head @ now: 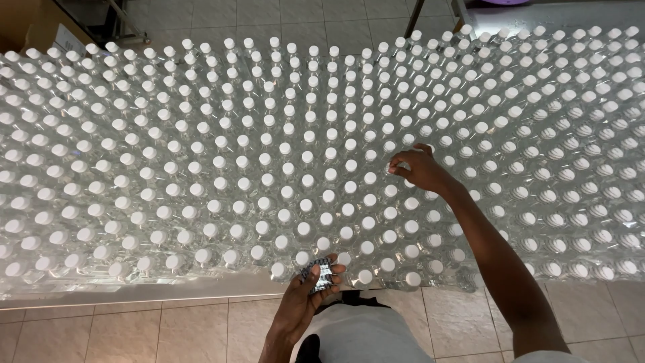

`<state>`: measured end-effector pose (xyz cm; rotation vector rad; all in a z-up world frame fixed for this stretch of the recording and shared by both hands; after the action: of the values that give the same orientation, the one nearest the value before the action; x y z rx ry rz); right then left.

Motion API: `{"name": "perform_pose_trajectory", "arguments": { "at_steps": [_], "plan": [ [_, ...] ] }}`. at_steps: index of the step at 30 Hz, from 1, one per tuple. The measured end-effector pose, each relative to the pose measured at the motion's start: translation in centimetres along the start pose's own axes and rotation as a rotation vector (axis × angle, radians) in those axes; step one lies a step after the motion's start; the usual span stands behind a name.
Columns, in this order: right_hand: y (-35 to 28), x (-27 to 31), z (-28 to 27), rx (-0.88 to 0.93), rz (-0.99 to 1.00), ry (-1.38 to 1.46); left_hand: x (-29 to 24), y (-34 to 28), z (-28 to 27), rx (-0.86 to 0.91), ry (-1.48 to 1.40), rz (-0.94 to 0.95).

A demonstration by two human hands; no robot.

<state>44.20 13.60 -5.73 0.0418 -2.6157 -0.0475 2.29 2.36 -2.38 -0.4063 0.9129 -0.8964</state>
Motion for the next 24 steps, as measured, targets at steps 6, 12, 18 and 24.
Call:
{"name": "perform_pose_trajectory", "arguments": {
  "at_steps": [6, 12, 18, 24],
  "plan": [
    [-0.5, 0.2, 0.4, -0.004, -0.017, -0.093, -0.4, -0.4, 0.2, 0.032, -0.014, 0.020],
    [0.0, -0.1, 1.1, 0.069, -0.038, -0.190, -0.6, -0.1, -0.1, 0.045, 0.010, 0.026],
    [0.2, 1.3, 0.7, 0.107, -0.002, -0.187, -0.6, 0.0, 0.2, 0.086, 0.018, 0.015],
    [-3.1, 4.4, -1.9, -0.132, -0.131, -0.257, -0.7, 0.2, 1.4, 0.117, 0.001, -0.019]
  ]
}}
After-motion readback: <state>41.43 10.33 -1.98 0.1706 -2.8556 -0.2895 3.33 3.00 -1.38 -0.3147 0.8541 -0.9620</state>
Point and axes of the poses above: each hand's wrist, its own y-axis towards the middle knuckle, its own z-axis out of the palm, x = y × z, the point moved 4 cm from there along y, towards the middle knuckle, and after that the axes turned 5 degrees about -x, right-handed, at the moved point
